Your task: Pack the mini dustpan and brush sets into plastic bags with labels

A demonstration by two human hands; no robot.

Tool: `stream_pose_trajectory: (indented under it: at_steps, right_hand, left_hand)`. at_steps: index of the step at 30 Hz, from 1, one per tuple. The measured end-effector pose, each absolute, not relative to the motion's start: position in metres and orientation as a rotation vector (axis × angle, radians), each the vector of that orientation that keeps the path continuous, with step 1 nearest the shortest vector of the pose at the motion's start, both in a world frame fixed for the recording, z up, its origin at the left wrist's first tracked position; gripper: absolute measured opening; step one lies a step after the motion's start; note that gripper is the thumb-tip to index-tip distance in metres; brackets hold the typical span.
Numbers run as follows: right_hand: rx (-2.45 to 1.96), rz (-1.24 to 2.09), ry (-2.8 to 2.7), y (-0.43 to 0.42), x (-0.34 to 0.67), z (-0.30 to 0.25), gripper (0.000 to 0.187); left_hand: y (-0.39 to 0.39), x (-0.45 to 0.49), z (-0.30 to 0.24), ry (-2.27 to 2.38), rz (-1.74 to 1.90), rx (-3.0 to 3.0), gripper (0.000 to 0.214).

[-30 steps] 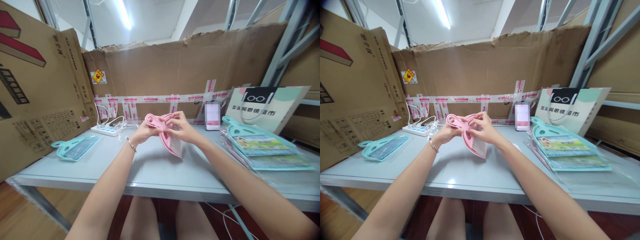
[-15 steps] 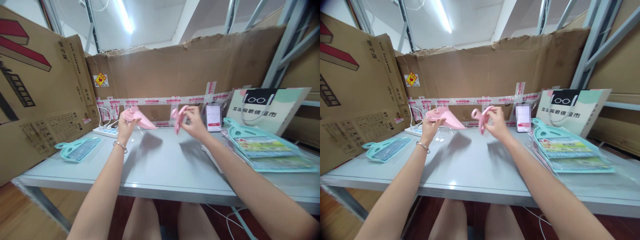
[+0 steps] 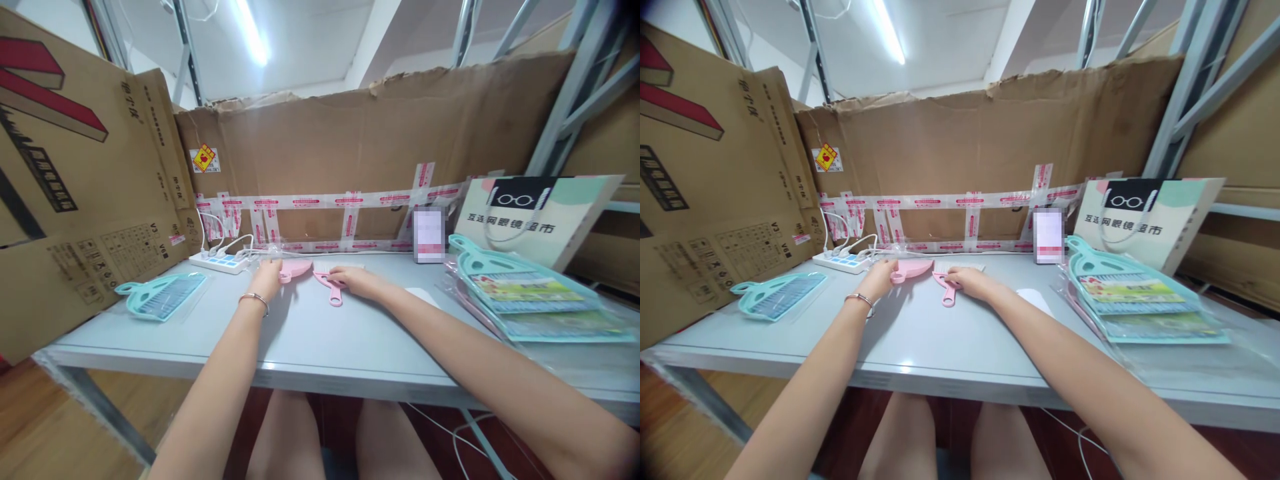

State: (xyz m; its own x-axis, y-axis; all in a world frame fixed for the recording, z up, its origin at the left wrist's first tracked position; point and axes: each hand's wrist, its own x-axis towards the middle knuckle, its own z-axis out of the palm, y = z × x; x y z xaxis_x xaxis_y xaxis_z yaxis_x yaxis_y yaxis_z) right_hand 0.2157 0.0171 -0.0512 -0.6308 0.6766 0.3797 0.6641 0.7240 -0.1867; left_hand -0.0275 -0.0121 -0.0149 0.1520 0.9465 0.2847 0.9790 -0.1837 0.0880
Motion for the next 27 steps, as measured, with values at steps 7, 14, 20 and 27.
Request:
stream_pose_trajectory:
  at_steps: [7, 14, 20, 27]
  right_hand:
    - [-1.386, 0.047, -2.323, -0.025, 0.269, -0.010, 0.039]
    - [-1.933, 0.672, -2.372, -0.117, 0.308, -0.036, 0.085]
    - [-1.952, 0.687, -1.992, -0.052, 0.270, -0.046, 0.084]
    - [-1.813, 0.413, -1.828, -0.005, 0.279, -0.029, 0.052]
  left_hand:
    - [-0.016, -0.029, -0.017, -1.984, -0.225, -2.330, 0.029]
    - [-0.019, -0.018, -0.014, -1.975, -0.246, -2.340, 0.032]
    - [-0.018, -0.017, -0.016, -1.954, -0.223, -2.377, 0.034]
    - [-0.019, -0.018, -0.014, -1.926, -0.242, -2.415, 0.034]
